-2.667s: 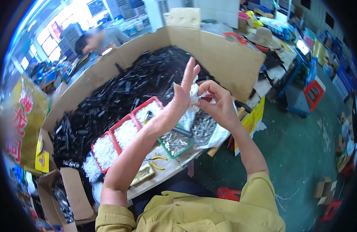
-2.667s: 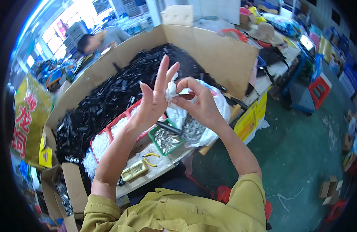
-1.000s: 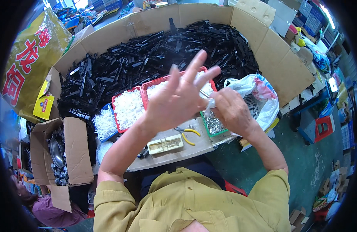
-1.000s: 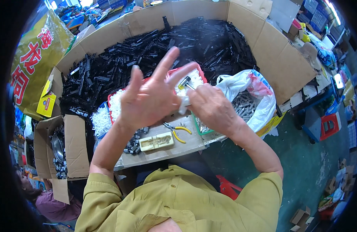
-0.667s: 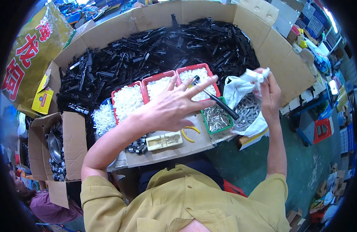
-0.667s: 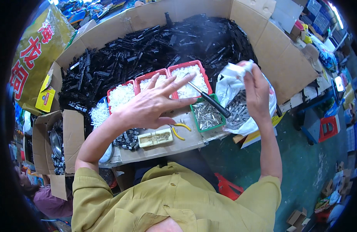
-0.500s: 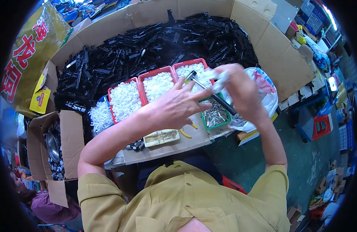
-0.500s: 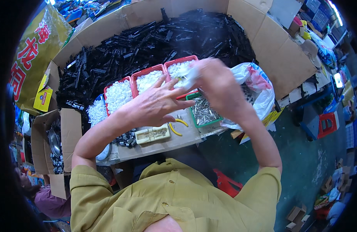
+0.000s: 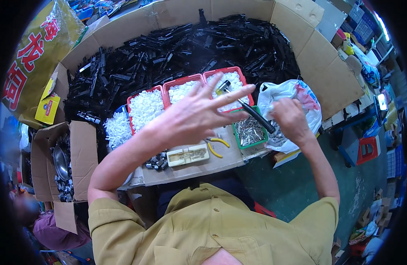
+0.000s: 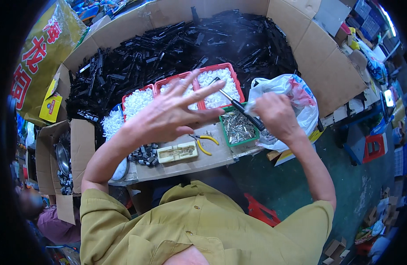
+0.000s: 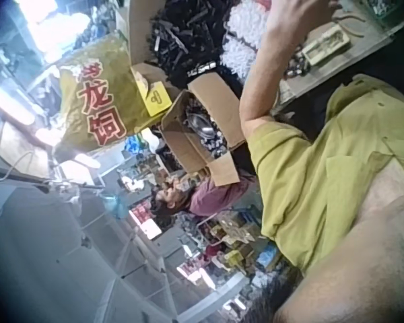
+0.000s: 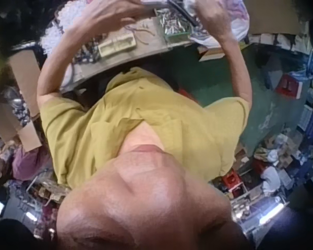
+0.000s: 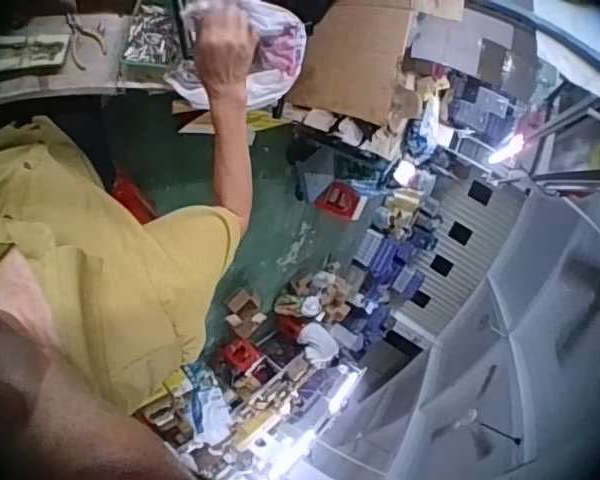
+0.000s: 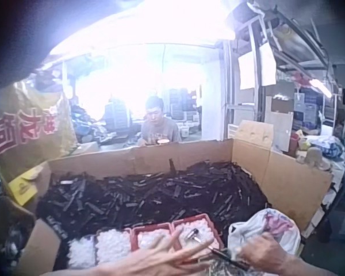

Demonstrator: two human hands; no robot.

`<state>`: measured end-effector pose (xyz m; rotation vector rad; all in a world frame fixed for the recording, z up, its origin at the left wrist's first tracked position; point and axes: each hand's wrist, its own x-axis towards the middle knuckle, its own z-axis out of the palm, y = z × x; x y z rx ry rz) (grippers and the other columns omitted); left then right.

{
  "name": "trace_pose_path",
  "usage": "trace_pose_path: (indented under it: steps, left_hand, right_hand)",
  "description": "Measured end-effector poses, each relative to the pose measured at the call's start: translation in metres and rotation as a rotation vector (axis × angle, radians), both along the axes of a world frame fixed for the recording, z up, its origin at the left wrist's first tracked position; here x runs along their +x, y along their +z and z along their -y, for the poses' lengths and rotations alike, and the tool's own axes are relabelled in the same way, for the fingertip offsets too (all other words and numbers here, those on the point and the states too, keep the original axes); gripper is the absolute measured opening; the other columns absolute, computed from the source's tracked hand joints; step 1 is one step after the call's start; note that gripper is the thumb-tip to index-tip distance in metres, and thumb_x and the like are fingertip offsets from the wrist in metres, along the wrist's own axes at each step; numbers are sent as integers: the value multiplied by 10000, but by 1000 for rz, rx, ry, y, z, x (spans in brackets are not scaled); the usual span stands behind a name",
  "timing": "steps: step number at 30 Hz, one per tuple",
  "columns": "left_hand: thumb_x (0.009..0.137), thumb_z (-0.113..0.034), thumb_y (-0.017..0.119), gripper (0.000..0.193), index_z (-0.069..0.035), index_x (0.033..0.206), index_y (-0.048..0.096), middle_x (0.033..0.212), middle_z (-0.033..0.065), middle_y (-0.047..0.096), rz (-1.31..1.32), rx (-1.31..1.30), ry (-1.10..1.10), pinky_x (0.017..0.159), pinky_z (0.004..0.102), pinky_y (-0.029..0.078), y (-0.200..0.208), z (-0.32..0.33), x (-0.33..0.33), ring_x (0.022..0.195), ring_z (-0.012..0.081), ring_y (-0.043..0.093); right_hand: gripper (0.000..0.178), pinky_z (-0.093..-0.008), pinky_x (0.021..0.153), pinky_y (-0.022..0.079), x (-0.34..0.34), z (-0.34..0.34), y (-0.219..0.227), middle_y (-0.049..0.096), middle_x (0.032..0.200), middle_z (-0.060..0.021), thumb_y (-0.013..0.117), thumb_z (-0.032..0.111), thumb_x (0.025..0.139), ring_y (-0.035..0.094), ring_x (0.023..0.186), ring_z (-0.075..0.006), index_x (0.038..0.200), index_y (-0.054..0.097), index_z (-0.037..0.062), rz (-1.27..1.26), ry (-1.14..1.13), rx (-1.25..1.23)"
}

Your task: The person assembles small metal lock cylinders at a workbench. They insert pins and white plastic components into the cylinders, then use a hammer and pliers to secure the parts. The person handles the components one at a time, placing finished units into a pile on the table.

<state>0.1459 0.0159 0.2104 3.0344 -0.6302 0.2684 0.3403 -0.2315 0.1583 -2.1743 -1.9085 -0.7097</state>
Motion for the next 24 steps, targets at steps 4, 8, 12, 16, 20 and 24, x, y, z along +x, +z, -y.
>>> trace_pose_path:
  steps: [4,8,12,16,20,24]
  left_hand:
    - [694,-160,819,811,-342,1431,533,1662,-35,169,6,138,54,1180,672,241,-11,-3,3,1509,431,127]
    - [772,-148,735,577,-233,1332,627,1556,50,358,70,156,-5,1155,719,225,-27,8,14,1522,428,43]
    - [839,-84,626,444,-196,1266,670,1437,80,467,-5,98,-92,1090,794,256,-24,8,15,1516,455,-13]
    - [795,-72,645,520,-205,1298,651,1606,-57,290,-61,82,-62,1131,792,126,-22,10,3,1521,424,-46]
    - [791,-3,613,696,-306,1414,551,1670,-101,105,-93,77,-29,1104,805,195,-23,8,-3,1525,410,-38]
    - [860,-72,597,573,-283,1392,567,1613,41,243,-93,82,-81,1129,783,168,-35,17,4,1510,388,138]
  right_hand:
    - [167,-471,729,466,-12,-3,30,616,891,-150,631,14,875,621,843,-339,1037,604,-16,-293,-45,372]
    - [258,-383,813,441,-56,-59,32,618,922,-115,674,103,856,638,918,-280,1089,615,10,12,196,349]
    - [277,-364,830,425,-67,-60,7,615,917,-74,690,173,863,631,903,-238,1089,619,30,-69,254,243]
    - [264,-374,802,430,-37,-38,-12,616,899,-61,682,180,880,627,882,-241,1086,619,28,-67,219,161]
    - [261,-377,799,441,-3,-19,-4,630,920,-93,695,158,866,633,910,-264,1077,619,25,-45,18,220]
    - [261,-387,852,445,-31,-51,37,638,994,-119,701,138,841,635,972,-269,1074,628,46,-67,193,379]
